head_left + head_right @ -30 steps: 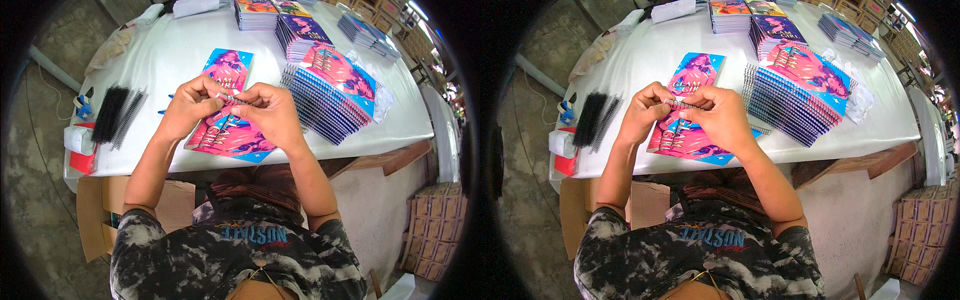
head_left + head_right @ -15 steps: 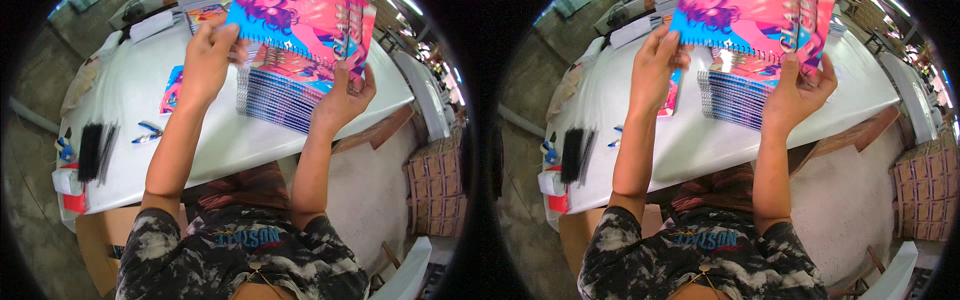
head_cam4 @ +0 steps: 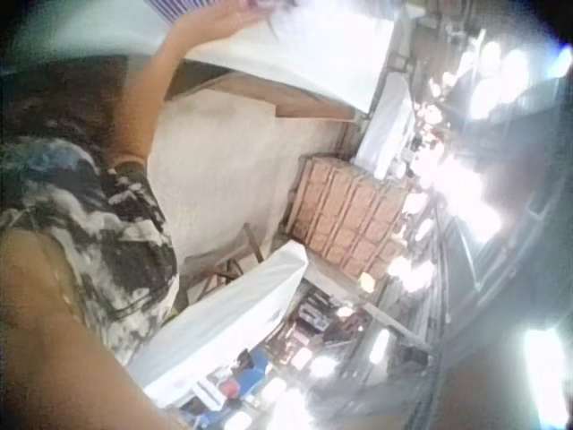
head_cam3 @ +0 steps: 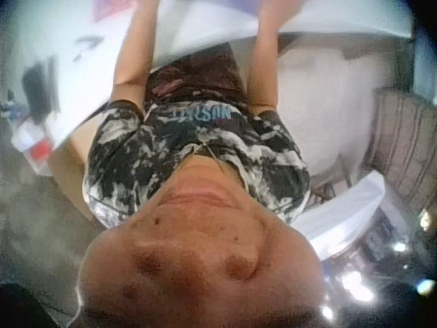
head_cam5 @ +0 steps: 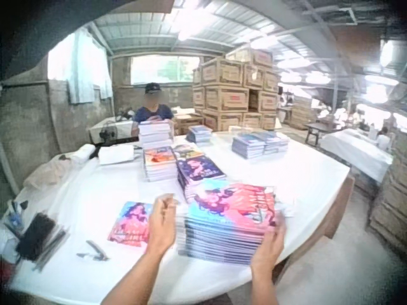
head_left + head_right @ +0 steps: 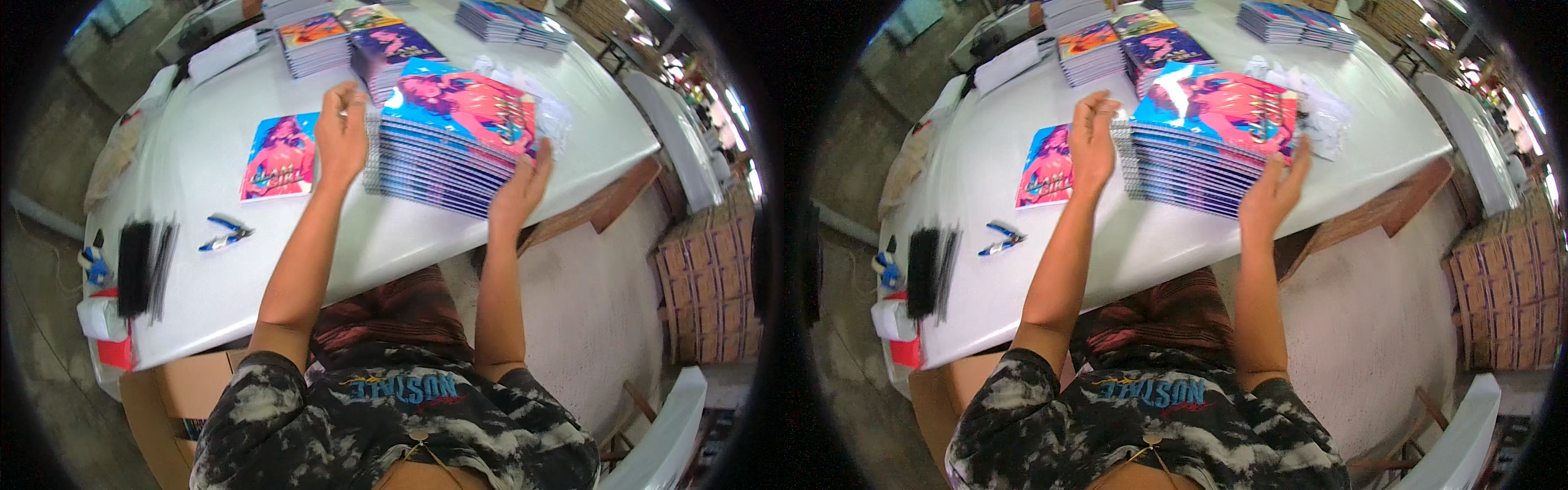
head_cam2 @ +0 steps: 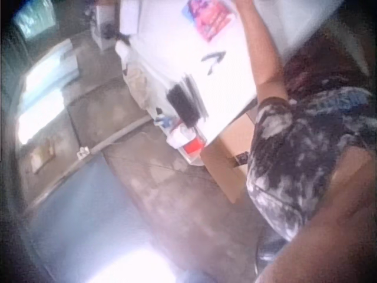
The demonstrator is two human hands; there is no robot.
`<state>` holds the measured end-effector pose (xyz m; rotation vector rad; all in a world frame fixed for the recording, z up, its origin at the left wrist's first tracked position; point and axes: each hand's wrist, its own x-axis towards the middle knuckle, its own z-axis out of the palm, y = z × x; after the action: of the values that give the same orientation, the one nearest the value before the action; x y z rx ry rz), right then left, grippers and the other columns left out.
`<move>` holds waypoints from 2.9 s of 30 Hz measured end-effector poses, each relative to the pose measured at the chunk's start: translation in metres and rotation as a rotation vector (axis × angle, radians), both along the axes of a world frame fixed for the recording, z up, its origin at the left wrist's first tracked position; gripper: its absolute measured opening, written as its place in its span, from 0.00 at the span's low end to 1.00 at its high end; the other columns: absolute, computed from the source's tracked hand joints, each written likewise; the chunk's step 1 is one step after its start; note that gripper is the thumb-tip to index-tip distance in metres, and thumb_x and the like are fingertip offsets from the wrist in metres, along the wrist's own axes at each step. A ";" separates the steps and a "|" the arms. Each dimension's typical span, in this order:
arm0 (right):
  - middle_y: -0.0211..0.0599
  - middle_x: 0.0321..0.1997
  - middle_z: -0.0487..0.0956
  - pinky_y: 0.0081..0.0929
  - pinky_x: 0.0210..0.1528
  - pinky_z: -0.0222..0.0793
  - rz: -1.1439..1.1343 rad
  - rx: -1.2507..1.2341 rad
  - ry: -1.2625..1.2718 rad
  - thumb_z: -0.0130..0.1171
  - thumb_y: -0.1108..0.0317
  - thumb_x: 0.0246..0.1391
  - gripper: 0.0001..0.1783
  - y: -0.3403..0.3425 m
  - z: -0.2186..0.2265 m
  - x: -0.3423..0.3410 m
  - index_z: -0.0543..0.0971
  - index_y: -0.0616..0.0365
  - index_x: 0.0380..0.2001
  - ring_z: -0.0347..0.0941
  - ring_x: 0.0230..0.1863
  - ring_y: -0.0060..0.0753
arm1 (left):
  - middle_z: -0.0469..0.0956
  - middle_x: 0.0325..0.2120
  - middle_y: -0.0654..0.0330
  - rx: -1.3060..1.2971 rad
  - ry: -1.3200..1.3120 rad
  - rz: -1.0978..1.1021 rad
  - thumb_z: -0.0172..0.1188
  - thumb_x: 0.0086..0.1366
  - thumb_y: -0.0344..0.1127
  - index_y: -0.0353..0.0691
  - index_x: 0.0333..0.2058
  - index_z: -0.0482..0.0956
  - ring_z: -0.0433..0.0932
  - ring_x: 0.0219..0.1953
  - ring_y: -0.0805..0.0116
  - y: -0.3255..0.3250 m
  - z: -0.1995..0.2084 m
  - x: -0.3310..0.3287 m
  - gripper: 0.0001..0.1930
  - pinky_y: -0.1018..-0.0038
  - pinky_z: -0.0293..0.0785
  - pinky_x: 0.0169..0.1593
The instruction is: The person inserts spiral bindings into notebooks and secures them with pliers. They handle multiple notebooks, aligning the spirals and crimping them to complete the assembly.
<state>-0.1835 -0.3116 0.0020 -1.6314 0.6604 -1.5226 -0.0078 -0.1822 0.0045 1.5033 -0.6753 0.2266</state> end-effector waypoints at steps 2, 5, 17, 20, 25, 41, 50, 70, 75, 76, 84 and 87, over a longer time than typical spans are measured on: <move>0.50 0.60 0.61 0.34 0.61 0.50 -0.127 -0.069 0.012 0.45 0.68 0.55 0.25 0.008 -0.003 -0.013 0.60 0.67 0.56 0.60 0.58 0.39 | 0.75 0.42 0.50 0.248 -0.223 0.068 0.52 0.54 0.29 0.34 0.45 0.71 0.73 0.46 0.60 0.049 -0.003 0.028 0.18 0.69 0.66 0.50; 0.47 0.59 0.62 0.36 0.61 0.48 -0.161 -0.310 -0.059 0.46 0.70 0.54 0.24 0.028 -0.009 -0.029 0.61 0.68 0.53 0.59 0.58 0.37 | 0.70 0.49 0.48 0.832 -0.333 -0.005 0.52 0.51 0.28 0.36 0.50 0.68 0.69 0.52 0.55 0.151 -0.052 0.063 0.24 0.65 0.63 0.55; 0.55 0.63 0.55 0.46 0.65 0.41 0.826 -0.764 0.692 0.59 0.69 0.43 0.43 0.177 -0.045 0.083 0.51 0.64 0.61 0.44 0.66 0.57 | 0.78 0.35 0.60 0.898 -0.613 0.228 0.59 0.47 0.29 0.41 0.37 0.77 0.75 0.38 0.61 0.199 -0.084 0.010 0.15 0.66 0.71 0.41; 0.55 0.64 0.53 0.46 0.66 0.38 0.742 -0.889 0.881 0.60 0.65 0.43 0.44 0.180 -0.075 0.127 0.50 0.65 0.61 0.42 0.67 0.56 | 0.77 0.39 0.59 0.931 -0.560 0.098 0.59 0.47 0.30 0.42 0.39 0.77 0.73 0.42 0.60 0.201 -0.066 0.014 0.16 0.62 0.67 0.46; 0.53 0.65 0.53 0.48 0.66 0.39 0.993 -0.812 0.919 0.63 0.57 0.42 0.47 0.182 -0.083 0.155 0.51 0.64 0.61 0.43 0.67 0.56 | 0.73 0.44 0.45 1.214 0.209 0.445 0.56 0.52 0.46 0.39 0.55 0.60 0.70 0.50 0.49 0.216 -0.050 0.048 0.33 0.52 0.60 0.52; 0.26 0.31 0.77 0.17 0.35 0.66 1.209 0.269 0.135 0.60 0.75 0.48 0.08 0.092 -0.033 0.070 0.77 0.63 0.35 0.70 0.33 0.15 | 0.71 0.42 0.54 0.084 0.382 -0.055 0.48 0.48 0.18 0.34 0.48 0.66 0.70 0.46 0.67 0.201 -0.027 -0.005 0.25 0.73 0.64 0.50; 0.33 0.34 0.77 0.17 0.37 0.66 1.348 0.335 0.033 0.61 0.78 0.45 0.13 0.093 -0.035 0.051 0.73 0.64 0.36 0.69 0.33 0.16 | 0.74 0.35 0.59 0.051 0.501 -0.110 0.49 0.50 0.18 0.33 0.41 0.70 0.72 0.40 0.70 0.185 -0.080 -0.044 0.17 0.73 0.68 0.47; 0.38 0.42 0.78 0.19 0.46 0.67 1.253 0.164 0.157 0.59 0.79 0.48 0.18 0.087 -0.046 0.051 0.74 0.69 0.44 0.72 0.41 0.20 | 0.75 0.37 0.62 1.002 -0.067 1.140 0.55 0.59 0.48 0.48 0.35 0.78 0.69 0.45 0.58 0.421 -0.076 -0.011 0.12 0.61 0.62 0.47; 0.39 0.42 0.77 0.19 0.46 0.67 1.267 0.138 0.102 0.58 0.79 0.48 0.17 0.091 -0.049 0.049 0.74 0.70 0.44 0.72 0.41 0.21 | 0.75 0.32 0.65 1.224 -0.158 1.315 0.60 0.57 0.45 0.46 0.34 0.79 0.71 0.36 0.65 0.402 -0.054 -0.003 0.11 0.67 0.65 0.43; 0.40 0.42 0.77 0.19 0.46 0.67 1.267 0.147 0.106 0.58 0.79 0.48 0.17 0.093 -0.050 0.050 0.74 0.70 0.44 0.72 0.41 0.21 | 0.75 0.31 0.65 0.884 -0.075 1.184 0.61 0.57 0.43 0.43 0.34 0.78 0.71 0.34 0.68 0.409 -0.053 0.006 0.11 0.71 0.66 0.40; 0.39 0.43 0.77 0.18 0.45 0.67 1.193 0.158 0.103 0.58 0.82 0.47 0.18 0.091 -0.056 0.047 0.74 0.70 0.44 0.72 0.41 0.21 | 0.73 0.26 0.64 -0.535 0.139 0.338 0.58 0.59 0.28 0.34 0.37 0.74 0.65 0.24 0.81 0.376 0.012 0.010 0.08 0.86 0.60 0.27; 0.39 0.43 0.77 0.19 0.46 0.67 1.188 0.169 0.092 0.58 0.82 0.47 0.18 0.093 -0.056 0.046 0.74 0.70 0.44 0.71 0.42 0.21 | 0.72 0.26 0.64 -0.541 0.135 -0.025 0.57 0.61 0.31 0.35 0.39 0.73 0.64 0.24 0.80 0.369 0.019 0.009 0.09 0.84 0.60 0.28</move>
<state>-0.1374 -0.2191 -0.0538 -1.4930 -0.1780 -0.5021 0.0014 0.1864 0.0233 0.9811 -0.4746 0.2614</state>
